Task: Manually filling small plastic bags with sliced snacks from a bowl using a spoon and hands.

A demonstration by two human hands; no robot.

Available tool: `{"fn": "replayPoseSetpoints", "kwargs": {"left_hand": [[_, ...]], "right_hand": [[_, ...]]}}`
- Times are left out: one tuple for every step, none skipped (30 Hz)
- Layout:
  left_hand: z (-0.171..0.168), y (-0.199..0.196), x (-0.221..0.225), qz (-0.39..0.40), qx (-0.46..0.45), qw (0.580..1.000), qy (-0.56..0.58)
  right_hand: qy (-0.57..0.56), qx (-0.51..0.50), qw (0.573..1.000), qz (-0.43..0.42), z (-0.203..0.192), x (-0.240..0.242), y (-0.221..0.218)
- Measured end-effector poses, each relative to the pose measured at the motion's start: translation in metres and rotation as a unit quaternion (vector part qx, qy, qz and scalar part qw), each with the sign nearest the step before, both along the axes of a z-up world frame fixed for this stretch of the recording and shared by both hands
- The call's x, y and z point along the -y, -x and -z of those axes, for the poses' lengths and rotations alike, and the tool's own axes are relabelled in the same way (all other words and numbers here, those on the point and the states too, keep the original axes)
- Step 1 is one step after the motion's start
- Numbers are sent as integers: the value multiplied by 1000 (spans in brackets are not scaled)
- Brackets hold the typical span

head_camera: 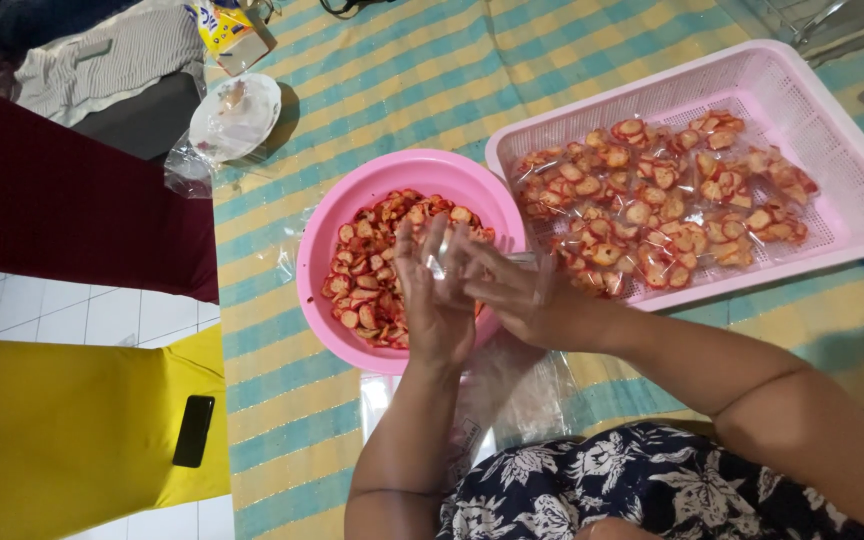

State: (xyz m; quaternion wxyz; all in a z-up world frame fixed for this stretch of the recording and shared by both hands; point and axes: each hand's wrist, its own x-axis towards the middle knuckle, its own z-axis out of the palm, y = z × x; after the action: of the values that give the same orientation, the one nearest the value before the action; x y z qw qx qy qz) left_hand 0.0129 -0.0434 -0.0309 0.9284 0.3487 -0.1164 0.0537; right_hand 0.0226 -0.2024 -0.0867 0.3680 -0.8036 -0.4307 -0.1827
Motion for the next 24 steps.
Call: {"fn": "replayPoseSetpoints", "kwargs": {"left_hand": [[0, 0, 2, 5, 10, 1000, -8], [4, 0, 3, 5, 10, 1000, -8], [8, -1, 5, 0, 8, 1000, 10], [13, -2, 6, -5, 7, 1000, 27], [13, -1, 8, -5, 6, 1000, 27], [14, -1, 9, -8, -5, 1000, 21], [15, 0, 10, -12, -17, 1000, 15], [18, 0, 12, -12, -17, 1000, 15], [21, 0, 15, -16, -20, 999, 24], [23, -1, 17, -21, -24, 999, 34], [26, -2, 17, -21, -24, 999, 34], [29, -2, 16, -23, -27, 999, 31], [31, -4, 16, -24, -29, 999, 28], [33, -4, 16, -24, -29, 999, 28], [35, -5, 17, -31, -32, 998, 41], [37, -6, 17, -38, -36, 997, 54], [34, -4, 17, -38, -36, 997, 54], [31, -2, 17, -39, -38, 997, 52], [28, 1, 17, -40, -41, 997, 50], [28, 0, 17, -40, -42, 997, 50], [28, -1, 18, -48, -35, 996, 59], [28, -1, 18, -56, -29, 996, 67], [28, -1, 18, -57, -29, 996, 67], [28, -1, 17, -56, -38, 996, 64]], "right_hand": [[19, 50, 998, 25, 16, -2, -5], [19, 50, 998, 25, 30, -6, -8], [50, 87, 992, 77, 44, -9, -11], [80, 122, 981, 128, 58, -12, -14], [80, 122, 981, 128, 45, -16, -8], [36, 124, 984, 123, 32, -20, -3], [-8, 126, 985, 118, 19, -24, 3], [-9, 126, 985, 118, 1, -19, 7], [36, 103, 988, 109, -17, -13, 11], [80, 80, 989, 99, -35, -8, 15], [81, 80, 989, 99, -47, -8, 17], [60, 38, 995, 65, -58, -7, 20], [39, -4, 999, 31, -70, -7, 22], [39, -4, 999, 31, -70, -10, 22], [-10, -82, 996, 23, -70, -14, 21], [-59, -159, 985, 15, -70, -17, 21], [-59, -159, 985, 16, -69, -16, 19], [-51, -148, 988, 5, -68, -15, 16], [-42, -138, 990, -6, -67, -14, 14], [-42, -138, 990, -5, -54, -12, 11], [-6, -99, 995, -7, -41, -9, 9], [30, -61, 998, -9, -27, -7, 7], [30, -61, 998, -9, -28, -8, 8], [53, -33, 998, -5, -29, -9, 8]]}}
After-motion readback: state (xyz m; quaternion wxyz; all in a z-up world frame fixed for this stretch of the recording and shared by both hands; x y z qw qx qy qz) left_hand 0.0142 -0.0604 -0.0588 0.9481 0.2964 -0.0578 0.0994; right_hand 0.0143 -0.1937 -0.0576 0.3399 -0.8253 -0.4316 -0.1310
